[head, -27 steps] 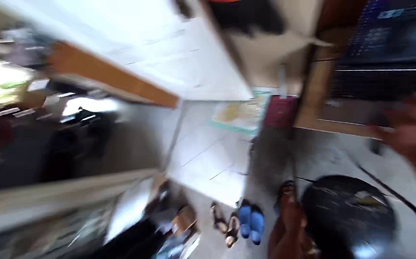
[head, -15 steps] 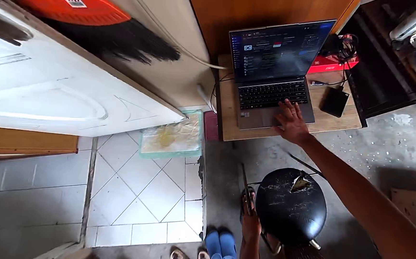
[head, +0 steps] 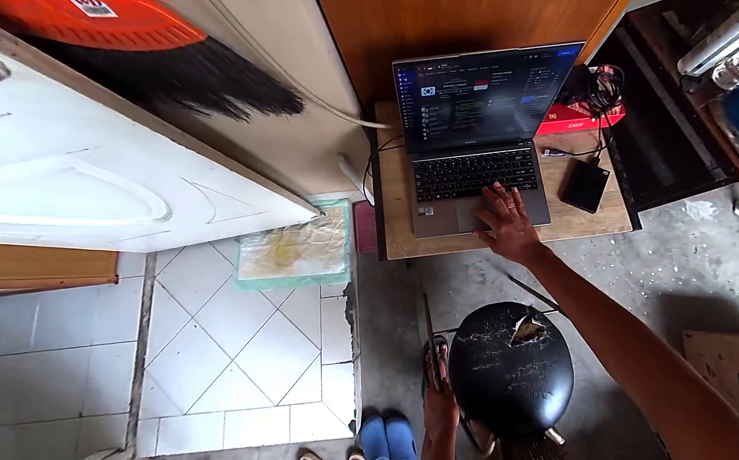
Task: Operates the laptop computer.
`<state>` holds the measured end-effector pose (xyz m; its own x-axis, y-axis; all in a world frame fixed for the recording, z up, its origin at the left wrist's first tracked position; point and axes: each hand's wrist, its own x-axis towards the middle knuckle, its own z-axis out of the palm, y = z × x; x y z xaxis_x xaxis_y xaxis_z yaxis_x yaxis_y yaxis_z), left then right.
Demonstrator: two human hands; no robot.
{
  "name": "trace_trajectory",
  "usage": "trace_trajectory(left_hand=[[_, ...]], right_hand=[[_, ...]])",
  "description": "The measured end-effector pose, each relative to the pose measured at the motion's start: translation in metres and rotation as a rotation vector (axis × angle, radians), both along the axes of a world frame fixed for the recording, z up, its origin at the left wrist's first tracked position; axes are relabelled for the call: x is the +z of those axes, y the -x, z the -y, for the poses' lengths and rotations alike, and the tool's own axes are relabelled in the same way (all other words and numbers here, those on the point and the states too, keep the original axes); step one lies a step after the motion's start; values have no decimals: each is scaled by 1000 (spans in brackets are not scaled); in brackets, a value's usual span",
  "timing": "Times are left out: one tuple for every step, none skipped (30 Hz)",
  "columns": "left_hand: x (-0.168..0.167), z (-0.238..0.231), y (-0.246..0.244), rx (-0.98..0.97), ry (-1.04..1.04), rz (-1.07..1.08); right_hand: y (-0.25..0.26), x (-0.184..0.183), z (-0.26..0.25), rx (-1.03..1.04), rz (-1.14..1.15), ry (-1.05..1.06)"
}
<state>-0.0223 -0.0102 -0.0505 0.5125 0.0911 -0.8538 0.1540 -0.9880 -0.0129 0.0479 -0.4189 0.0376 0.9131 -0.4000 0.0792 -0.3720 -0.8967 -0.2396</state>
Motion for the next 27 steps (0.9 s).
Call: trace_trajectory(left_hand=[[2,1,-1,-1,-1,-5],[3,2,-1,-5,-5,-8],[5,2,-1,-9,-4,-10],[6,2,-1,-16,2,-12],[5,2,-1,-24,4,-9],[4,1,0,-28,5,-3],[2,1,1,-30,5,3],[1,0,1,-31,2,9],[0,0,1,-29,-2,10],[-1,0,2,-26,-7,12],[-1,0,2,-24,-11,15],[-1,0,2,-22,-13,16],[-1,0,2,-25,-13,15],[-1,1,2,-26,-15,14],[-1,1,2,-26,-18,16],[-2,0,2,-28,-23,18],[-2,0,3,-27,-24,21],[-2,0,2,-29,-28,19],[-1,1,2,-29,-31,20],[0,2,2,-25,-33,22],[0,2,2,-24,-34,26],[1,2,3,-25,-30,31],[1,3,3,-27,-23,34],[0,2,3,-29,-17,41],[-1,2,3,-32,-19,44],[-1,1,3,-28,-20,44],[-1,1,3,-23,-22,42]], right_hand=[[0,1,0,-2,2,-1],[0,1,0,-4,2,5],[-1,2,-1,-4,4,10],[-1,3,-3,-4,17,11],[-2,2,-4,-4,23,13],[-2,2,-5,-2,24,15],[-2,1,-6,3,24,17],[-1,1,-7,9,22,16],[-1,1,-7,13,22,13],[0,0,-7,12,23,16],[0,-1,-7,3,23,24],[1,-2,-6,-11,31,31],[3,-3,-5,-32,46,34],[4,-4,-4,-56,72,37],[5,-5,-3,-81,94,42],[6,-5,-2,-106,105,42],[7,-5,-2,-126,104,38],[7,-6,-1,-138,103,37],[7,-6,-1,-145,101,37],[7,-5,-1,-148,96,38],[7,-5,-1,-151,95,38],[8,-5,-1,-154,97,39],[8,-5,-1,-157,99,39],[8,-6,-2,-157,103,39],[8,-7,-1,-154,109,41],[8,-8,-1,-150,111,42],[8,-7,-2,-144,110,41]])
